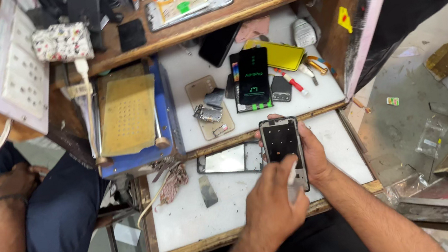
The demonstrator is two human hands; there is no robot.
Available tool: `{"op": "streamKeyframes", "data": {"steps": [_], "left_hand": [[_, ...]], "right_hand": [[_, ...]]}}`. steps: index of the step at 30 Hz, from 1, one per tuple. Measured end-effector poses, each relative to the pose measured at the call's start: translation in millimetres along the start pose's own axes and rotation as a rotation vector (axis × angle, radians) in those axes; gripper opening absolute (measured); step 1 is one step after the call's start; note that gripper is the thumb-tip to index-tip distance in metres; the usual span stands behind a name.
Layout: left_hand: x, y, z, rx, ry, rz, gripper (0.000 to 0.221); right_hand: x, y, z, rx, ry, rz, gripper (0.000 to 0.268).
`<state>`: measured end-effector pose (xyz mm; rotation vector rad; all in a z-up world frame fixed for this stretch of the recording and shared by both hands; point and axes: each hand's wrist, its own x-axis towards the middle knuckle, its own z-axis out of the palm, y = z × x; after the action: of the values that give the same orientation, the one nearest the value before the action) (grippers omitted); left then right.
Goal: The person cleans the inside of a disassembled smartphone with a cloth, then places a new battery into the chassis and aligns the screen assembly. The person handles the phone, battery, and screen components on a cluttered workbench.
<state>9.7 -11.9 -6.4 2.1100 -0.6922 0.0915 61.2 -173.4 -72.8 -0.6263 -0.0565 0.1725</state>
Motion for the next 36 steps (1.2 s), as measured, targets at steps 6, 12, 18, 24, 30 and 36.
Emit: {"op": "streamKeyframes", "data": {"steps": [6, 12, 18, 24, 30, 36], "left_hand": [[-26, -10, -8, -0.02, 0.05, 0.06, 0.061], [102, -68, -60, 0.531, 0.379, 0.19, 0.068], [232, -160, -68, 0.719, 0.555, -0.086, 0.049], [253, -171, -72, 0.566, 0.571, -0.336, 0.06], [98, -60, -129, 0.483, 0.144, -0.251, 0.025], [-38, -92, -123, 0.566, 0.299, -0.774, 0.033]], "right_hand": [[0, 2, -6, -0.028, -0.021, 0.01, 0.069], [-2, 3, -3, -0.013, -0.018, 0.062, 0.067], [2, 3, 5, 0.002, -0.002, 0.12, 0.066], [2, 1, 8, 0.042, -0.014, 0.099, 0.065], [-3, 3, 0, 0.075, -0.009, 0.104, 0.064], [-9, 6, 3, 0.072, -0.036, 0.135, 0.066]]}}
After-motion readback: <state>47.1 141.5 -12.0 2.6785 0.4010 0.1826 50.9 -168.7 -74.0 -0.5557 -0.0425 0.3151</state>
